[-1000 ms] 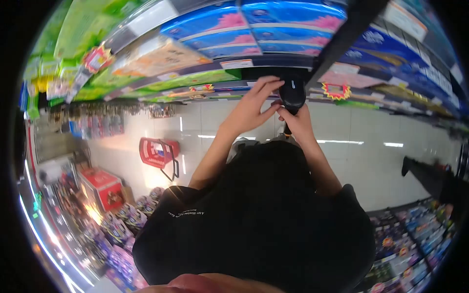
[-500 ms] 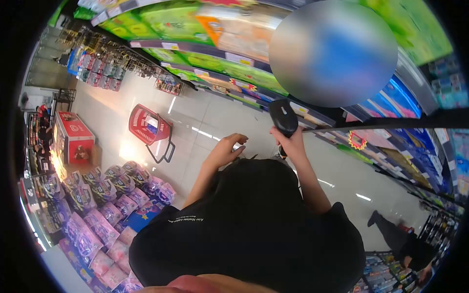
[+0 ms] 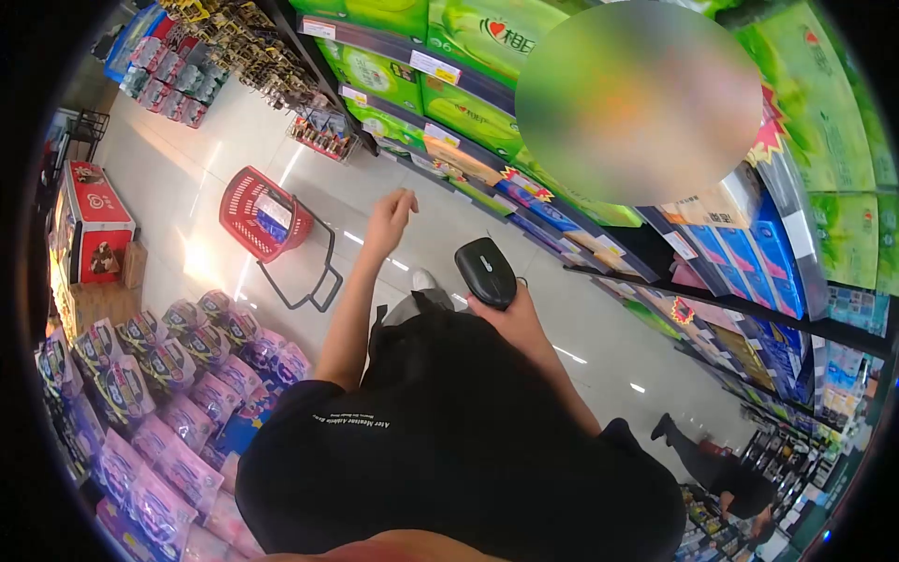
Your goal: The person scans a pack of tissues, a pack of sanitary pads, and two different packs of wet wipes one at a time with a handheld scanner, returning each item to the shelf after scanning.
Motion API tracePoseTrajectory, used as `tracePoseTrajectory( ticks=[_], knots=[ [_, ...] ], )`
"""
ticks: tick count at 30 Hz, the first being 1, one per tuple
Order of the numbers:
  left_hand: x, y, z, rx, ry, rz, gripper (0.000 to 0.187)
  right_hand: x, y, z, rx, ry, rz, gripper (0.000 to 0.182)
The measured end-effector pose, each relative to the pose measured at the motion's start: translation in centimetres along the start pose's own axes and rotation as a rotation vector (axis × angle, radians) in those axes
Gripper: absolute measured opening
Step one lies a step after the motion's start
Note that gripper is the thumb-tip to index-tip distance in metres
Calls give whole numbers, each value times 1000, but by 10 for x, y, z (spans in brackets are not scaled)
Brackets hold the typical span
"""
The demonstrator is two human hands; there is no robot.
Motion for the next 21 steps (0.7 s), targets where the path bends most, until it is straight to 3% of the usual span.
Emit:
tracePoseTrajectory(
  ticks=[2,4,8,11,13,16,18,20,21],
  knots=[
    [-7,29,-55,-68,-170,70,22,-1,2,-9,-59,-17,99,22],
    [-18,74,-66,-30,-361,51,21,-6,6,-9,-32,-20,158,22],
    [-60,175,-126,-47,-455,201,22,-34,25,1,8,-3,242,23],
    [-89,223,-144,-151,-508,351,20,-48,49,3,41,88,323,17],
    [-102,241,-156,-253,-800,572,25,-56,72,-3,31,103,352,12],
    [-119,255,-171,-285,-681,664,24,-58,109,-16,32,184,386,12],
    [-125,260,-189,-281,-610,628,21,-55,130,-26,4,260,380,17],
    [-132,263,-191,-293,-343,500,19,-49,150,-41,27,201,318,18],
    [-133,261,-179,-300,-419,533,18,-48,161,-40,47,170,308,18]
  ],
)
Point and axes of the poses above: each hand's wrist, its own y-axis towards the middle knuckle, its own x-axis out of the palm, z = x × y, the point moved 10 cm from there along y, towards the middle knuckle, and after that the axes turned 15 degrees about x, right-handed, at the moved point
